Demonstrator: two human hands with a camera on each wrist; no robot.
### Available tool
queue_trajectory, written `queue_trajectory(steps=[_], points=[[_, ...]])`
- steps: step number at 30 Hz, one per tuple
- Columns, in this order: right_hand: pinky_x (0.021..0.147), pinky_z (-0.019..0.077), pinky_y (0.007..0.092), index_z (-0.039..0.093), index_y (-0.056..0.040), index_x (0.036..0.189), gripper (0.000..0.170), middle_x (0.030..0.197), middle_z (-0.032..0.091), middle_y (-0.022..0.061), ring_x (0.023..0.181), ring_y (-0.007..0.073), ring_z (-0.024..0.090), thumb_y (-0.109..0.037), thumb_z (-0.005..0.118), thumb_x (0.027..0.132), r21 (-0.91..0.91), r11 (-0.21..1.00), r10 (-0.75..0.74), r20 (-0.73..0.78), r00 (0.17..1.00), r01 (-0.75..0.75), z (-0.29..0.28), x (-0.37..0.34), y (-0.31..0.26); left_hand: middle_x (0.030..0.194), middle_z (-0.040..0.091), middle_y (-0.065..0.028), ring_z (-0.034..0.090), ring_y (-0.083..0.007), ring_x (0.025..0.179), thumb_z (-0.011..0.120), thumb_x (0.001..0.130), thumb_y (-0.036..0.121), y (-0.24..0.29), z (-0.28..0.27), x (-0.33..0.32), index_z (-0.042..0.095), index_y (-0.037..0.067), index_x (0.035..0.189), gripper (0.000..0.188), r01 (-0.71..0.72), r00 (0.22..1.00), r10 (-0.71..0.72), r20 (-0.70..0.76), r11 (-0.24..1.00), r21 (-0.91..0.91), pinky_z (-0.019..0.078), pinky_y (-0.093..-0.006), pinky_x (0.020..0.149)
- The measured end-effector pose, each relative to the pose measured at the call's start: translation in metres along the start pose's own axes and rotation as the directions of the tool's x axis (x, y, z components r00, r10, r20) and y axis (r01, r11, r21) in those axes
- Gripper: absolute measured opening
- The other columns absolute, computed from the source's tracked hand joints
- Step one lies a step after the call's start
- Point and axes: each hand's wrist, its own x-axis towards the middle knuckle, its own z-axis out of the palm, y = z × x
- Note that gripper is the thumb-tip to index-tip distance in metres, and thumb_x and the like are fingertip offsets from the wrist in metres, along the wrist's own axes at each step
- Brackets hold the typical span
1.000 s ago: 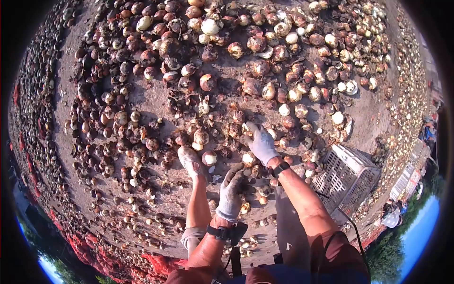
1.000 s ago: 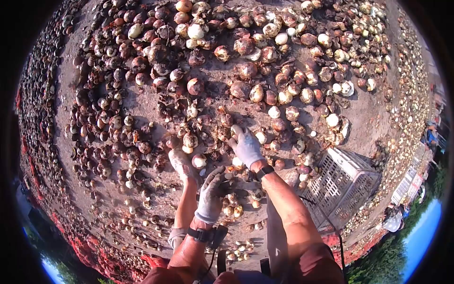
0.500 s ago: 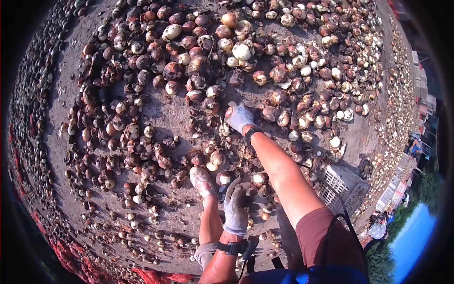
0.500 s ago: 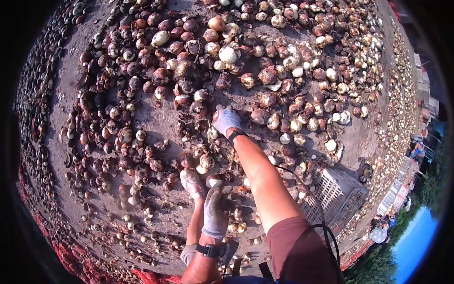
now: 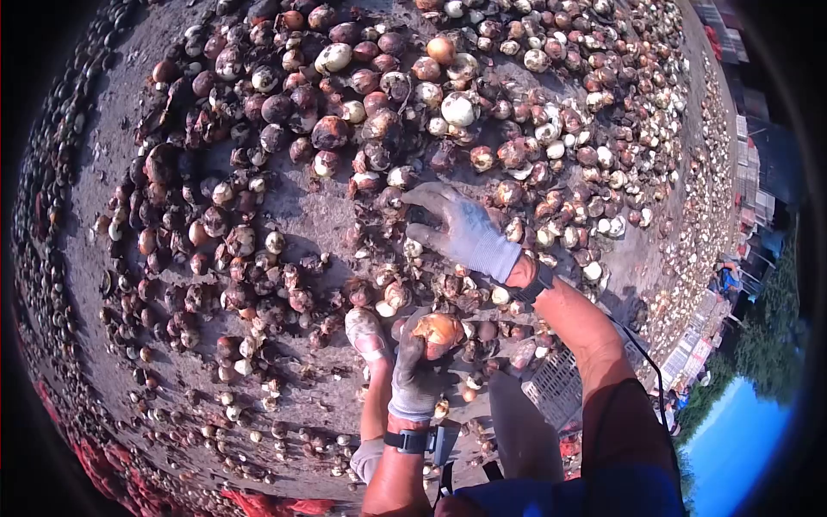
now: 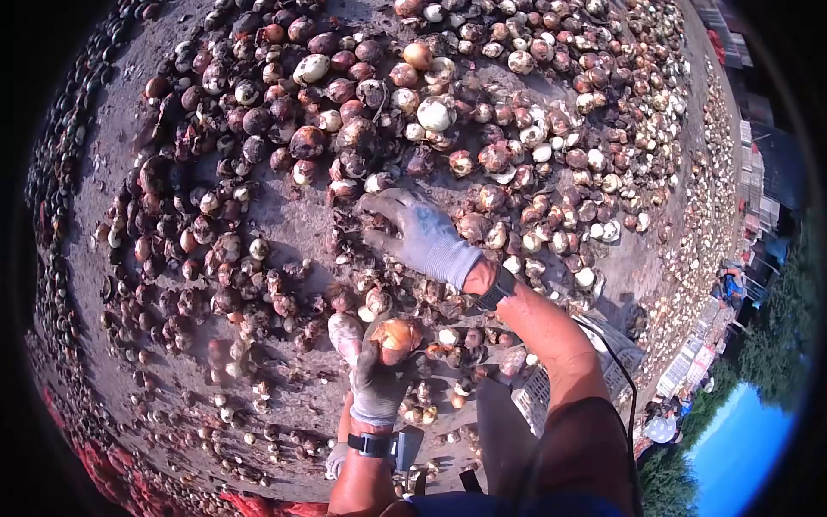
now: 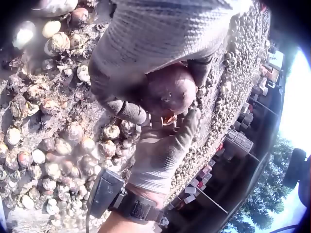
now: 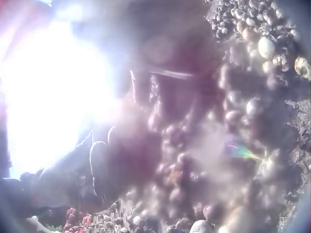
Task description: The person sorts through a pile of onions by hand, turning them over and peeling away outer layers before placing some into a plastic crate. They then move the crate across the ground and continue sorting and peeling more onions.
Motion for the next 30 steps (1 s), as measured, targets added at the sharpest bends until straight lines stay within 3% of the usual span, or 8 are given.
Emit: queue_trajectory(steps=[5,7,13,15,16,19,23,30], points=[[0.099,0.0452,0.0453,0.057,-0.0196,0.131,0.048,0.131,0.055,0.0166,0.118,0.0355,0.055,-0.04,0.06,0.088,-0.476,0.878,-0.148,-0.177,0.973,0.047,0.021,0.168,0.011,0.133,0.053,-0.0138,0.053,-0.0324,0.121,0.063,0.085,0.051,0.007,-0.006,-0.005,0.043,0.013,0.14,0.07,-0.01,0.997,0.01,0.07,1.0,-0.002,0.048,-0.051,0.097],[0.101,0.0421,0.0479,0.061,-0.0215,0.126,0.044,0.13,0.056,0.0139,0.124,0.0338,0.05,-0.042,0.059,0.088,-0.438,0.892,0.096,-0.06,0.994,-0.112,0.027,0.204,0.005,0.132,0.054,-0.0134,0.054,-0.0317,0.12,0.062,0.085,0.054,0.011,-0.009,-0.003,0.046,0.014,0.138,0.068,-0.019,0.999,0.021,0.024,0.997,-0.073,0.0466,-0.051,0.098],[0.098,0.0336,0.0556,0.072,-0.0179,0.104,0.04,0.117,0.063,0.009,0.122,0.0322,0.05,-0.047,0.063,0.08,-0.837,0.525,-0.109,0.113,0.988,0.154,0.067,0.123,0.027,0.129,0.056,-0.0119,0.054,-0.0271,0.122,0.054,0.096,0.042,0.018,-0.017,-0.003,0.048,0.007,0.135,0.053,0.001,0.999,0.014,0.044,0.947,-0.32,0.0426,-0.0454,0.105],[0.085,0.0492,0.0497,0.071,-0.0128,0.106,0.04,0.111,0.069,0.0121,0.104,0.0303,0.066,-0.044,0.06,0.084,-0.692,0.718,0.404,0.493,0.771,0.067,0.062,0.08,0.046,0.128,0.056,-0.0125,0.055,-0.0275,0.12,0.053,0.096,0.042,0.027,-0.009,-0.007,0.048,0.007,0.134,0.051,-0.006,0.997,0.031,0.074,0.949,-0.316,0.0438,-0.0456,0.104],[0.082,0.0518,0.0475,0.069,-0.0116,0.109,0.04,0.107,0.07,0.0129,0.104,0.0286,0.067,-0.042,0.059,0.085,-0.723,0.673,0.425,0.553,0.717,0.158,0.056,0.06,0.053,0.128,0.057,-0.0127,0.056,-0.0277,0.119,0.053,0.097,0.042,0.031,-0.005,-0.007,0.049,0.007,0.133,0.05,-0.014,0.995,0.045,0.091,0.949,-0.315,0.0444,-0.0456,0.103],[0.085,0.051,0.0471,0.057,-0.0179,0.128,0.043,0.114,0.066,0.0105,0.104,0.031,0.065,-0.035,0.059,0.088,-0.675,0.734,0.325,0.253,0.911,-0.075,0.042,0.066,0.03,0.125,0.057,-0.0128,0.058,-0.0282,0.115,0.052,0.097,0.042,0.026,-0.012,-0.005,0.05,0.008,0.131,0.048,-0.035,0.994,0.068,0.083,0.936,-0.351,0.0462,-0.046,0.101],[0.092,0.0477,0.0467,0.045,-0.0237,0.139,0.06,0.132,0.052,0.0152,0.117,0.0314,0.056,-0.023,0.066,0.083,-0.74,0.637,-0.319,0.004,0.948,0.217,0.069,0.172,0.004,0.12,0.059,-0.013,0.06,-0.0277,0.111,0.051,0.098,0.043,0.026,-0.017,-0.006,0.05,0.005,0.128,0.048,-0.063,0.993,0.09,0.072,0.946,-0.319,0.0476,-0.0445,0.099],[0.094,0.0485,0.0472,0.054,-0.0282,0.132,0.059,0.123,0.055,0.0174,0.117,0.0349,0.056,-0.036,0.074,0.076,-0.619,0.785,-0.063,-0.072,0.995,0.005,0.106,0.233,-0.003,0.12,0.058,-0.0105,0.059,-0.0245,0.112,0.051,0.098,0.044,0.021,-0.015,-0.012,0.051,0.004,0.126,0.049,-0.235,0.969,0.242,0.05,0.964,-0.125,0.0498,-0.0443,0.097]])
